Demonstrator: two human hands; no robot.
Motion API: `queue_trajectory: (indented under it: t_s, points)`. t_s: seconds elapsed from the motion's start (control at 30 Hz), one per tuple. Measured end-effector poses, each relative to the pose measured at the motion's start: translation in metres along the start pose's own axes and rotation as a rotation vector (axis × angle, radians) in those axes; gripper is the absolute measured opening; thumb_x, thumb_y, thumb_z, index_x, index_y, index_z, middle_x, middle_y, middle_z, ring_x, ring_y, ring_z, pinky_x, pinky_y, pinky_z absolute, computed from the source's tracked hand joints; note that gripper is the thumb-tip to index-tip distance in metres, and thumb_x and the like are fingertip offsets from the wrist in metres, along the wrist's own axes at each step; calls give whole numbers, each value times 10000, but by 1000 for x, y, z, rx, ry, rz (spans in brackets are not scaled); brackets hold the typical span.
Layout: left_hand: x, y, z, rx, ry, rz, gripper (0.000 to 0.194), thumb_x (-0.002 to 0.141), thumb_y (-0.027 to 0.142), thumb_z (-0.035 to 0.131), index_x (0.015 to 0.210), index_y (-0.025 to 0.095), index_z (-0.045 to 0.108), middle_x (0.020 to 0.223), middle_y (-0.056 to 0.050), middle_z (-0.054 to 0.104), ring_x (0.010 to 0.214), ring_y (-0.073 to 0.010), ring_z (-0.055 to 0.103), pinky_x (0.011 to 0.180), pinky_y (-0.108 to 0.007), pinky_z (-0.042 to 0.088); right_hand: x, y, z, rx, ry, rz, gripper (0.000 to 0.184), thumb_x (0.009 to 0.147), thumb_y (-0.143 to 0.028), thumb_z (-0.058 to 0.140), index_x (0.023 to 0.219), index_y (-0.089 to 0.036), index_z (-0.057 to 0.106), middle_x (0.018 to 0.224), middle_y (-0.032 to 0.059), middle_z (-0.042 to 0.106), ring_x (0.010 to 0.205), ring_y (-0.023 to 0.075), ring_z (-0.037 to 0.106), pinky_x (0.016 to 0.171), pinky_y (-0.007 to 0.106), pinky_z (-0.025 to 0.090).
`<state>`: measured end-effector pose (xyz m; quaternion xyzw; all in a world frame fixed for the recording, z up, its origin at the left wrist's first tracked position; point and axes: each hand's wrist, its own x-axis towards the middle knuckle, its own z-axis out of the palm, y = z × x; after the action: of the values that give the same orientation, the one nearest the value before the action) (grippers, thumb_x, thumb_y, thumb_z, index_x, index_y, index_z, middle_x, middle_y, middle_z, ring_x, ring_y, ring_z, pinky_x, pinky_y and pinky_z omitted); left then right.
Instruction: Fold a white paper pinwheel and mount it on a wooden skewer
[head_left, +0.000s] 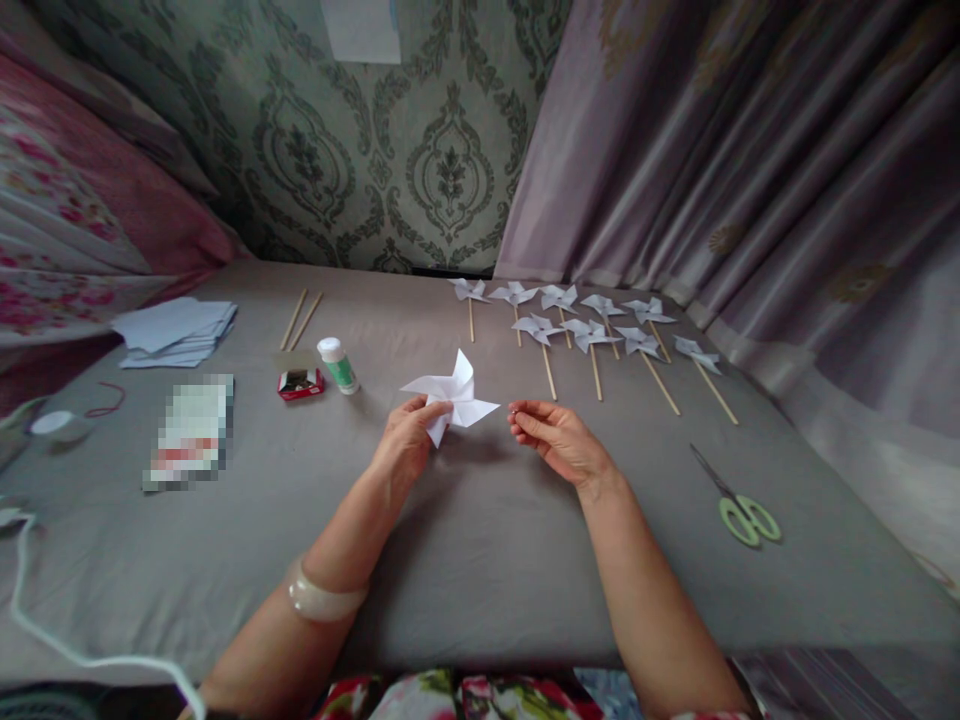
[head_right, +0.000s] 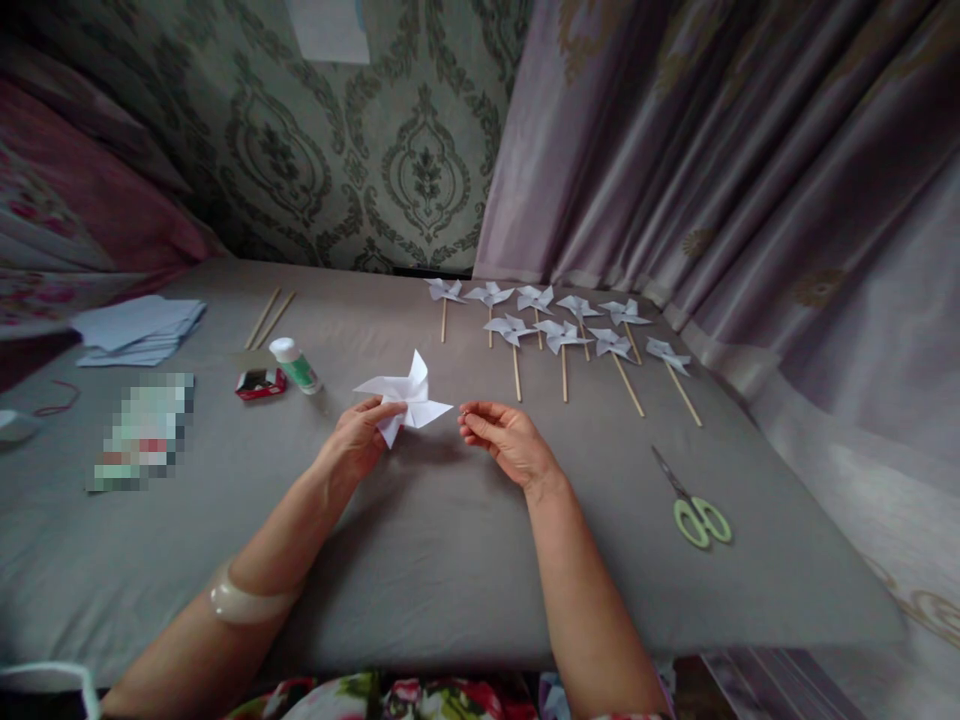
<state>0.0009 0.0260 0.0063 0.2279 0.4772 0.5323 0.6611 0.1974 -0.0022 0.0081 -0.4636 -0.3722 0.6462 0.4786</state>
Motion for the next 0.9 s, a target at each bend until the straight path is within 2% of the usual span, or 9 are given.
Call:
queue_trajectory:
  t_s: [0.2, 0.37, 0.5, 0.57, 0.67, 0.77, 0.83, 0.9]
  points:
    - [-1, 0, -1, 33, -4, -4, 160, 498, 136, 733, 622, 159, 636, 598, -15, 645, 522, -135, 582, 522, -237, 454, -5, -6, 6, 20, 9, -47, 318, 543, -369, 847, 774, -195, 714, 849, 24, 729, 718, 110, 661, 621, 211, 541]
    - [-2, -1, 0, 45, -25, -7, 178, 498, 153, 736, 644, 158, 634, 616, -26, 656, 530, -141, 592, 537, -246, 467, -8, -10, 8, 69, 30, -59, 285, 526, -332, 848, 726, -195, 698, 774, 5, 724, 652, 96, 647, 579, 194, 524]
    - [0, -1, -2, 37, -18, 1, 211, 470, 164, 742, 653, 147, 638, 608, -16, 659, 518, -135, 588, 519, -234, 457, 0, -3, 4, -15, 95, -90, 307, 565, -355, 814, 781, -185, 678, 804, 20, 720, 664, 110, 649, 611, 229, 535]
    - [3, 0, -4, 32, 17, 43, 232, 453, 162, 743, 662, 136, 646, 606, -14, 659, 510, -125, 582, 511, -222, 443, 7, 5, 0, -141, 216, -151, 301, 611, -378, 770, 808, -178, 662, 805, 33, 716, 664, 124, 646, 621, 257, 535]
    - [6, 3, -8, 34, 85, 141, 249, 445, 165, 741, 675, 127, 653, 612, -10, 656, 510, -107, 566, 509, -206, 417, 14, 15, -9, -528, 358, -282, 179, 704, -333, 666, 787, -174, 668, 756, 41, 705, 665, 143, 634, 667, 289, 520]
    - [9, 5, -11, 69, 121, 195, 237, 453, 181, 740, 665, 128, 648, 597, -2, 640, 500, -99, 543, 503, -205, 397, 13, 17, -18, -931, 342, -366, 122, 745, -232, 596, 792, -190, 700, 810, 47, 716, 701, 151, 626, 738, 307, 497]
    - [10, 5, -13, 88, 125, 197, 224, 464, 190, 737, 657, 133, 638, 577, 2, 624, 482, -103, 530, 489, -213, 385, 9, 14, -23, -1047, 302, -343, 147, 761, -211, 581, 823, -198, 714, 835, 47, 722, 726, 160, 635, 743, 309, 488]
    - [12, 5, -15, 92, 122, 191, 221, 472, 191, 734, 660, 136, 630, 570, 1, 614, 473, -110, 526, 483, -224, 383, 4, 9, -26, -1068, 247, -287, 151, 773, -213, 583, 837, -199, 719, 815, 45, 725, 744, 169, 649, 728, 302, 482]
